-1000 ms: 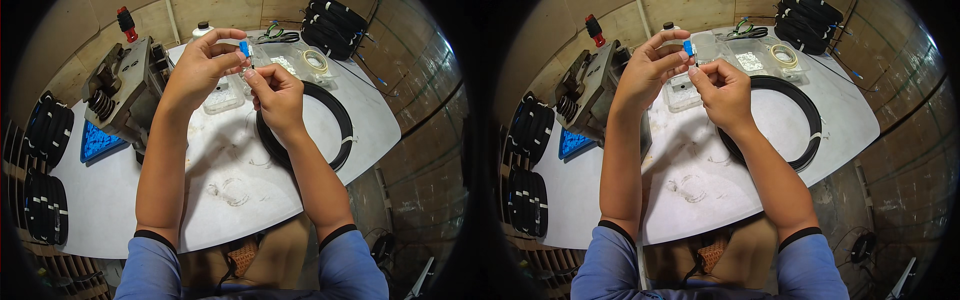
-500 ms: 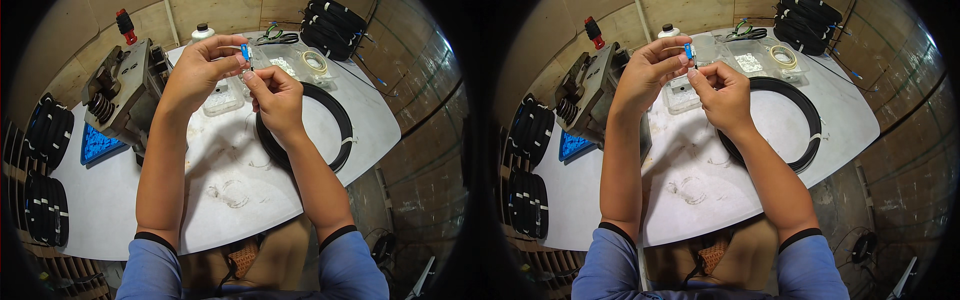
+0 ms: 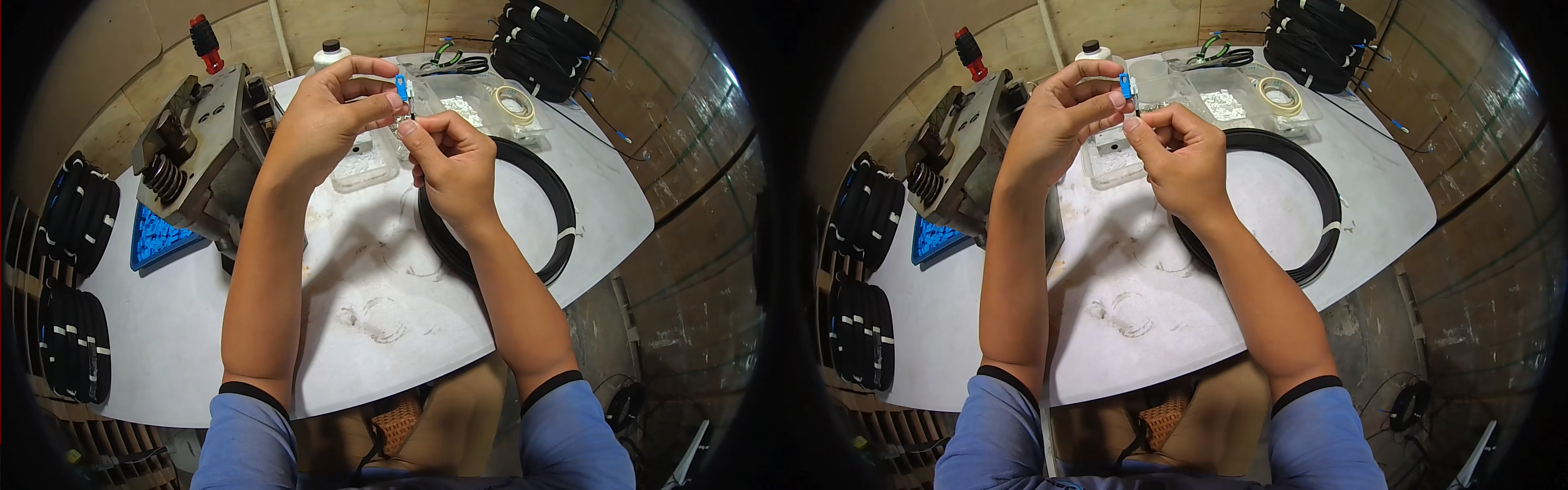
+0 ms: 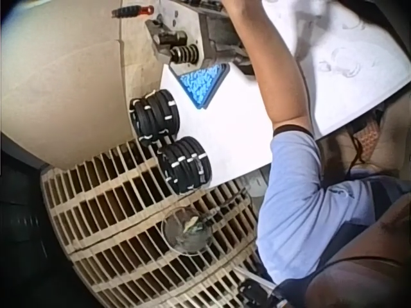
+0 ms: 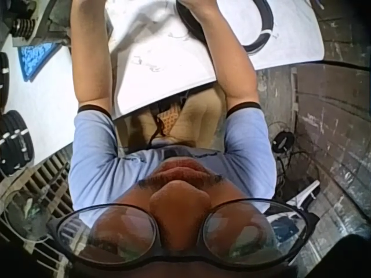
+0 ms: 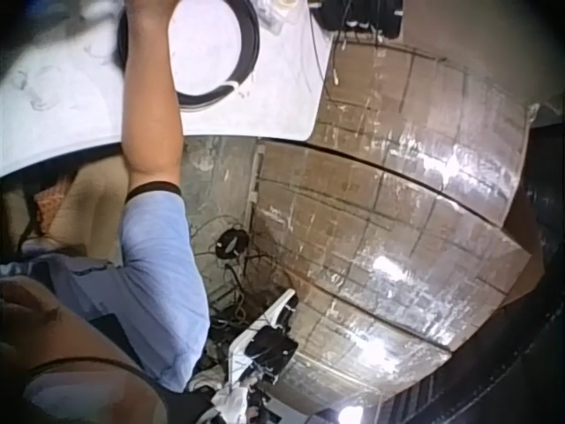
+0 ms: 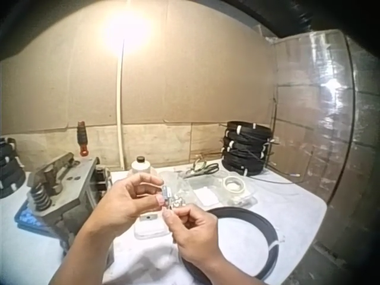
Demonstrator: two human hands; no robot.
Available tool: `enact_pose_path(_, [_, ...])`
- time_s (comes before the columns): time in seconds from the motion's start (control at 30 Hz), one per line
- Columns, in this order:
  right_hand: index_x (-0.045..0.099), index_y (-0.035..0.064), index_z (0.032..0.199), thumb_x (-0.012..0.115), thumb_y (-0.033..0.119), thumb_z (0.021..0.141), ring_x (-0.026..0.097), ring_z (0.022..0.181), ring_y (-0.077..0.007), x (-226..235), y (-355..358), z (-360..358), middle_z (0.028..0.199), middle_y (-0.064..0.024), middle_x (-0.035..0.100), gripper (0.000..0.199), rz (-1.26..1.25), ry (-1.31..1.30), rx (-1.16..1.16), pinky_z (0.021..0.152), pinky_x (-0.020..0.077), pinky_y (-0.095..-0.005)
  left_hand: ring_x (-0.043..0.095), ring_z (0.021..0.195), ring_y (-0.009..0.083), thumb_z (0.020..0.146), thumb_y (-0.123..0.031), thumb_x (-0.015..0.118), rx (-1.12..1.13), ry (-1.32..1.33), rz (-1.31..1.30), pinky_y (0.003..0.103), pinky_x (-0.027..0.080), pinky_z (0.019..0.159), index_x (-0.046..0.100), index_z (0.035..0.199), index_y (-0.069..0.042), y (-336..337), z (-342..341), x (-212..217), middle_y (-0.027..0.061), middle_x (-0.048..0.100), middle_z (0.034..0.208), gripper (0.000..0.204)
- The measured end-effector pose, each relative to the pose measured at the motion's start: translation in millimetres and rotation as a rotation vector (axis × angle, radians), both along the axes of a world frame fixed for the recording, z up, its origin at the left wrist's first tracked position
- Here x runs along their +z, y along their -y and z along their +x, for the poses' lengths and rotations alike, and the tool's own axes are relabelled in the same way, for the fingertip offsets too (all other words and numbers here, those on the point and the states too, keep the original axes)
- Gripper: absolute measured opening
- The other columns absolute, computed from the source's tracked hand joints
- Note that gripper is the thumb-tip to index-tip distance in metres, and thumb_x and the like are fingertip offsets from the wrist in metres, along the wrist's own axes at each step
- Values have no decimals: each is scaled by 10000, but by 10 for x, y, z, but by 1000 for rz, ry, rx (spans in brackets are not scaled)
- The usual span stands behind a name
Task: Assembling small electronic connectors onto the ends of a wire using a desktop press and manual assembly.
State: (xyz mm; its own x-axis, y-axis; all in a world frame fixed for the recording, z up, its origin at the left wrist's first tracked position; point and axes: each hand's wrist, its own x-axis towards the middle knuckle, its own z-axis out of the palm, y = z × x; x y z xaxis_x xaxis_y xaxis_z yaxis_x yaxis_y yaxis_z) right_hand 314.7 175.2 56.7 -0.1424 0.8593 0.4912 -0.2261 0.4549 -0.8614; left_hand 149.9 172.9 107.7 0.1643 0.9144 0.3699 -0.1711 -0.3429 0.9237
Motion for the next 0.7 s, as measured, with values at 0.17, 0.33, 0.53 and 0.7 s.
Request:
enact_pose_path(0.17, [658,9,866,697,126,907,463,488,-12,-3,2,-34,599,27,571,130,5,-33,4,433,360,-192,639,953,163,869,-69,697,12,-13,3,281,508,849,582,1162,-7,14,-5,3,89,662,1010,321])
enact_pose_path(0.33, [657,8,863,695,126,908,469,486,-15,-27,-8,-27,605,26,572,132,16,-26,-6,432,363,-193,646,880,139,861,-27,698,35,14,14,271,538,807,604,1125,21,15,20,-2,113,684,954,285])
enact_pose_path(0.53, [654,9,856,695,127,908,467,482,-16,-38,-5,-30,600,26,571,136,38,-16,-12,433,364,-194,649,929,155,862,-52,703,13,-13,-1,284,519,847,596,1163,-2,-4,-18,-19,75,672,980,323])
enact_pose_path(0.7, [651,10,850,694,125,908,463,479,-16,-13,11,-40,590,30,565,136,21,13,-30,434,361,-196,650,934,154,862,-61,709,22,-39,-3,282,521,841,597,1166,-3,-7,-31,-7,75,676,978,330])
